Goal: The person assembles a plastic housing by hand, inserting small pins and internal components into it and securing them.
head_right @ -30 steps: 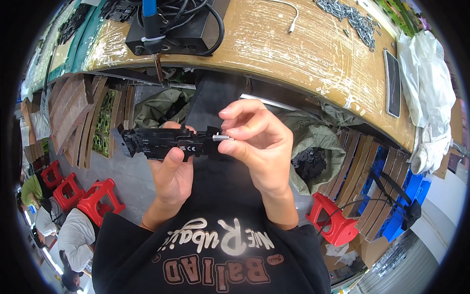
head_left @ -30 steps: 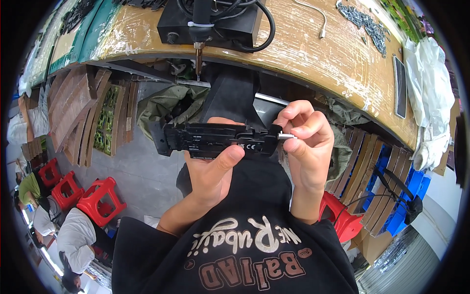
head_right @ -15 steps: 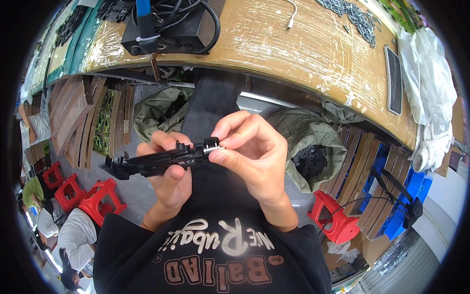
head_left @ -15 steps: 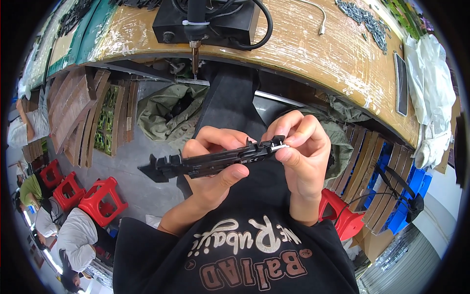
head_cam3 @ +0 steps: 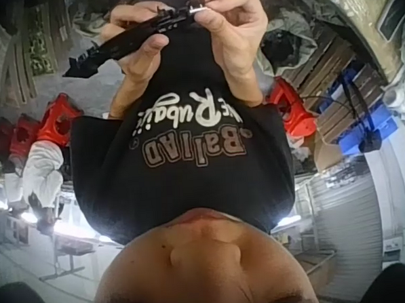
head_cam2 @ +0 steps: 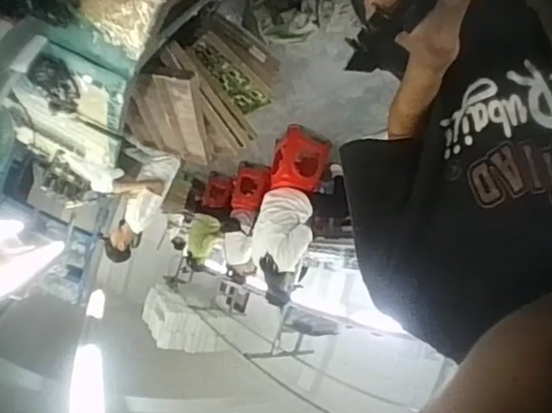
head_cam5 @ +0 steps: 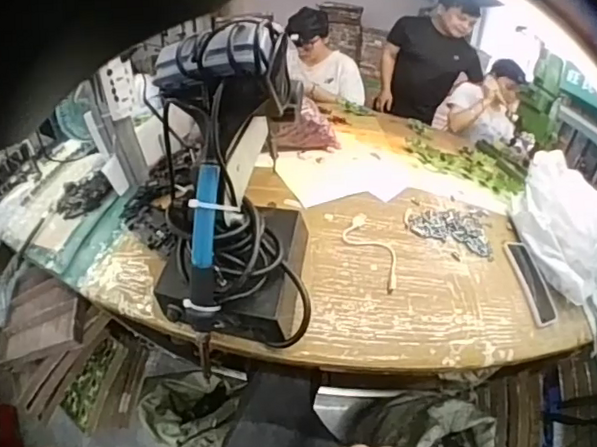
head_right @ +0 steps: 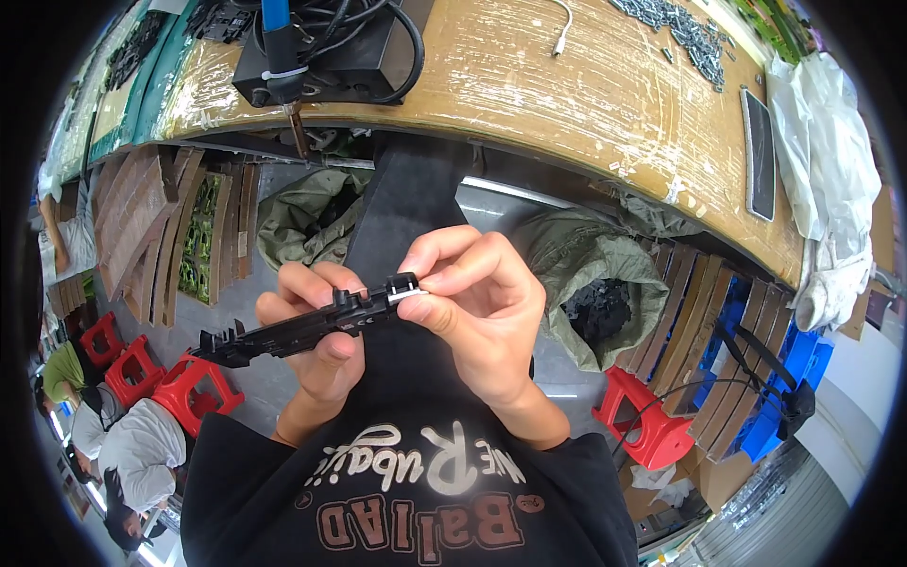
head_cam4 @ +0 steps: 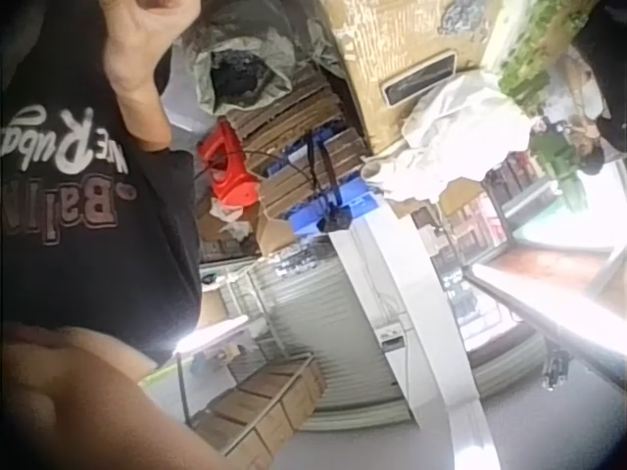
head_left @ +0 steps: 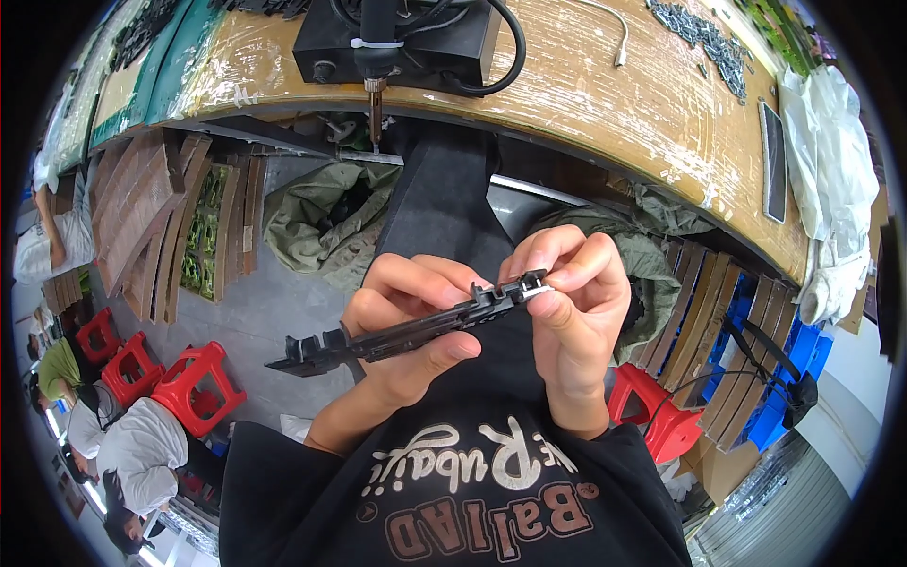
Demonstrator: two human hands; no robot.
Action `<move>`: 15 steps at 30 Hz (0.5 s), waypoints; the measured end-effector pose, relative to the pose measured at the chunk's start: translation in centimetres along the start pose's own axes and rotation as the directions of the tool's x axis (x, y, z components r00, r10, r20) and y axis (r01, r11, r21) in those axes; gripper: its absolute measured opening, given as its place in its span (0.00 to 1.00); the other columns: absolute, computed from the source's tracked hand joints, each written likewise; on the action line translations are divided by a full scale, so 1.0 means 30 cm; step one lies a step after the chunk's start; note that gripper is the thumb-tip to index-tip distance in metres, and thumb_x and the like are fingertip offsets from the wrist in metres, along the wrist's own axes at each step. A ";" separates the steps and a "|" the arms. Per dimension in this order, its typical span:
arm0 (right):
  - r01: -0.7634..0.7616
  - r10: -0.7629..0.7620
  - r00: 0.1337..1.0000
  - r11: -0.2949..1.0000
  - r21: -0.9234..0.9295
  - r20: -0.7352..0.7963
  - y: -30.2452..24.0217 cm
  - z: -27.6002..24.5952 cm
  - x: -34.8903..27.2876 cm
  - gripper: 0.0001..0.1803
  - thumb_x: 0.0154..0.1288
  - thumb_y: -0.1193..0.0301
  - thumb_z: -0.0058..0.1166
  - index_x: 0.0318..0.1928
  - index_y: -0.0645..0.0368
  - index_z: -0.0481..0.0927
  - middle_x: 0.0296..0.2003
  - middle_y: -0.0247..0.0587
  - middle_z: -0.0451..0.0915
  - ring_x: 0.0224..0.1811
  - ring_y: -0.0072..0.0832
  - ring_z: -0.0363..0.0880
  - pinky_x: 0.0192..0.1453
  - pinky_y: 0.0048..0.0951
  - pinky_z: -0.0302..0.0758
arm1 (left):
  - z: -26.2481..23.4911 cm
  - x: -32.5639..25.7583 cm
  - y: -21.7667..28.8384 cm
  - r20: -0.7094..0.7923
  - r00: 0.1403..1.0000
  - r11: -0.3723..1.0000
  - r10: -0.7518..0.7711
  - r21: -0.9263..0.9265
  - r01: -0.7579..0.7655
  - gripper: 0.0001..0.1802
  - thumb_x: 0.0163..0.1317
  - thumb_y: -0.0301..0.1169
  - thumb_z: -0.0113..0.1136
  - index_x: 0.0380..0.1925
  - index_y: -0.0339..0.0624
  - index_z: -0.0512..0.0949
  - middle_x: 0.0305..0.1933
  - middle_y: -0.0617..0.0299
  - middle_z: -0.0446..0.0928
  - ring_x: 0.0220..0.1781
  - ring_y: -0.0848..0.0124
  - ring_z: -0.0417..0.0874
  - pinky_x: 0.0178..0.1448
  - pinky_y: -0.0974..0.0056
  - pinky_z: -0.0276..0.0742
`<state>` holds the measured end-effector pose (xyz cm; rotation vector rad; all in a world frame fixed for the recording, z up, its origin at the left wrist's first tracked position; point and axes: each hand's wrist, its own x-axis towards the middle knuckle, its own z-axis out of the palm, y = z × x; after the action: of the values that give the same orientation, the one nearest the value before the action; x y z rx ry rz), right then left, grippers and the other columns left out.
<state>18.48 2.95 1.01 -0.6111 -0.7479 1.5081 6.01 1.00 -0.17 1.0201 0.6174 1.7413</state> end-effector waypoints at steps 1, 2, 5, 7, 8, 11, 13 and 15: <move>0.000 0.000 1.000 1.000 0.000 0.001 -0.003 -0.002 0.000 0.11 0.48 0.85 0.57 0.28 0.61 0.69 0.34 0.46 0.72 0.35 0.25 0.72 0.40 0.24 0.71 | -0.001 0.002 0.000 0.000 1.000 1.000 0.000 0.000 0.000 0.17 0.46 0.21 0.63 0.29 0.42 0.62 0.38 0.56 0.67 0.41 0.60 0.76 0.44 0.62 0.78; 0.007 -0.007 1.000 1.000 -0.015 0.001 -0.005 -0.004 -0.001 0.11 0.48 0.85 0.57 0.28 0.61 0.69 0.33 0.46 0.72 0.35 0.25 0.72 0.40 0.24 0.71 | -0.003 0.004 0.000 0.027 1.000 1.000 0.007 0.010 -0.007 0.17 0.46 0.21 0.63 0.29 0.42 0.62 0.38 0.56 0.67 0.42 0.60 0.76 0.44 0.62 0.78; 0.007 -0.006 1.000 0.999 -0.042 0.027 -0.014 -0.009 0.007 0.11 0.48 0.86 0.57 0.28 0.62 0.69 0.32 0.46 0.73 0.35 0.26 0.72 0.40 0.24 0.71 | -0.020 0.000 -0.006 0.082 0.996 1.000 0.018 -0.022 -0.016 0.19 0.45 0.21 0.64 0.29 0.42 0.62 0.39 0.55 0.67 0.43 0.60 0.75 0.45 0.61 0.77; -0.001 0.004 0.999 0.999 -0.051 0.051 -0.017 -0.012 0.012 0.11 0.48 0.86 0.57 0.28 0.62 0.69 0.32 0.46 0.73 0.35 0.26 0.72 0.40 0.24 0.72 | -0.019 -0.001 -0.013 0.107 0.994 0.998 0.021 -0.063 -0.015 0.20 0.45 0.21 0.65 0.29 0.42 0.61 0.40 0.54 0.67 0.45 0.60 0.74 0.47 0.61 0.76; 0.006 -0.004 0.999 0.999 -0.043 0.046 -0.017 -0.013 0.013 0.11 0.47 0.86 0.57 0.28 0.62 0.69 0.32 0.47 0.73 0.35 0.26 0.73 0.40 0.25 0.72 | -0.010 0.002 -0.022 0.093 0.995 0.995 -0.027 -0.095 0.036 0.20 0.45 0.20 0.64 0.32 0.42 0.62 0.42 0.53 0.67 0.46 0.61 0.74 0.49 0.60 0.75; 0.066 -0.063 0.994 0.997 -0.031 0.094 -0.017 -0.025 0.017 0.11 0.47 0.86 0.57 0.28 0.62 0.69 0.32 0.47 0.73 0.34 0.28 0.73 0.41 0.27 0.73 | -0.011 -0.003 -0.022 0.081 0.944 0.901 -0.321 -0.281 0.331 0.22 0.46 0.19 0.63 0.38 0.40 0.62 0.47 0.50 0.65 0.49 0.62 0.72 0.52 0.60 0.71; 0.145 -0.140 0.971 0.989 -0.013 0.196 -0.012 -0.030 0.030 0.11 0.46 0.84 0.59 0.26 0.60 0.69 0.30 0.46 0.74 0.34 0.30 0.74 0.45 0.33 0.72 | -0.038 0.000 -0.017 0.211 0.729 0.628 -0.651 -0.389 0.674 0.21 0.53 0.23 0.56 0.46 0.38 0.61 0.47 0.50 0.66 0.45 0.64 0.74 0.50 0.62 0.72; 0.157 -0.143 0.951 0.987 -0.031 0.275 0.009 -0.062 0.046 0.11 0.46 0.84 0.59 0.25 0.59 0.70 0.29 0.44 0.75 0.33 0.31 0.74 0.47 0.36 0.72 | -0.073 0.008 0.008 0.525 0.450 0.088 -0.722 -0.575 0.813 0.20 0.58 0.33 0.52 0.47 0.36 0.60 0.40 0.50 0.71 0.36 0.64 0.78 0.42 0.66 0.76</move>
<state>19.60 4.50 -0.32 -0.3783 -1.0252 1.4500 3.98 1.26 -1.04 0.0069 0.1489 0.7326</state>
